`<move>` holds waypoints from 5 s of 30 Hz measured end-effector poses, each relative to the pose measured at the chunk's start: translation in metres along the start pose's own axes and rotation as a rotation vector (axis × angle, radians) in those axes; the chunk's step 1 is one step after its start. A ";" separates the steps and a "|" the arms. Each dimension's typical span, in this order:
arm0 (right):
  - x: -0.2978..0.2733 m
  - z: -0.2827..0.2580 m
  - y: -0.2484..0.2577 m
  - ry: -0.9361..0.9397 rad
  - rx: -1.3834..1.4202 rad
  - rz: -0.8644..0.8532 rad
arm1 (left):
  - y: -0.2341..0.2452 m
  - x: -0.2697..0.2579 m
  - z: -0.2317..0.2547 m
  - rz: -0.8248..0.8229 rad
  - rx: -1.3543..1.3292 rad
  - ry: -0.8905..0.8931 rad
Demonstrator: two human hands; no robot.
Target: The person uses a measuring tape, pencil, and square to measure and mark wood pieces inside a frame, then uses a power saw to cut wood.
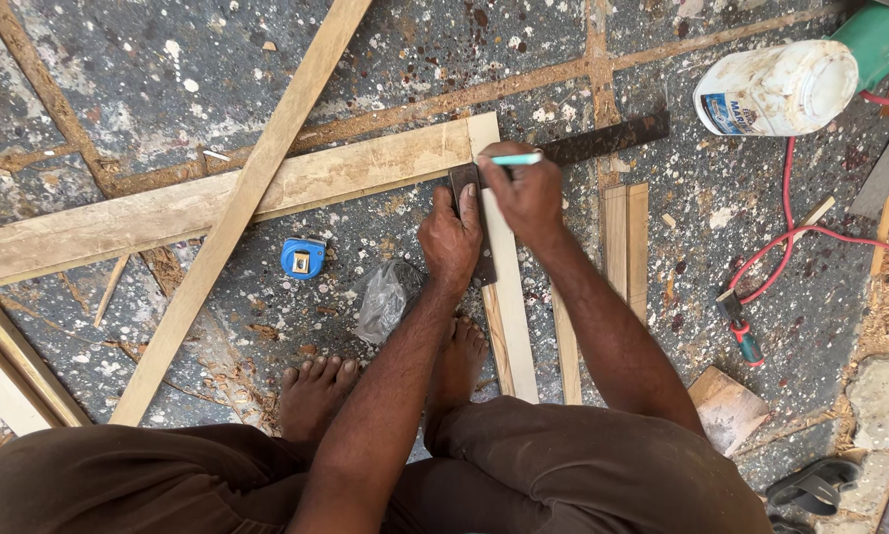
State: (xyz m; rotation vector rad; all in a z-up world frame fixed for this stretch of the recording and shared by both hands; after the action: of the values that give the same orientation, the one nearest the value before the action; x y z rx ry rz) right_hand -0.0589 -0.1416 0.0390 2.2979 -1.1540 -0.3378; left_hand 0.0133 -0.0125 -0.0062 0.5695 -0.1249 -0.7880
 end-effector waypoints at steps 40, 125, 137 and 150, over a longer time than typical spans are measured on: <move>-0.142 -0.057 -0.016 0.046 -0.237 0.030 | 0.012 -0.016 -0.004 0.083 -0.277 0.116; -0.060 -0.042 -0.098 -0.659 1.236 0.467 | 0.137 0.118 0.035 -0.948 0.984 -0.734; -0.060 -0.042 -0.095 -0.650 1.315 0.478 | 0.134 0.118 0.046 -0.961 1.046 -0.677; -0.060 -0.045 -0.089 -0.646 1.266 0.489 | 0.133 0.118 0.040 -0.934 0.989 -0.660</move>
State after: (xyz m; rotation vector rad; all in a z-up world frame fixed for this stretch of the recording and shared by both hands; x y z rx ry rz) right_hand -0.0160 -0.0347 0.0241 2.7718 -2.8013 -0.1521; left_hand 0.1687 -0.0381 0.0859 1.3192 -0.9417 -1.8324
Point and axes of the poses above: each hand's wrist, its own x-axis towards the middle knuckle, its own y-axis out of the back of the hand, z = x × y, the point moved 2 cm from there along x, towards the middle knuckle, and after that the axes turned 5 degrees about -y, right-handed, at the moved point
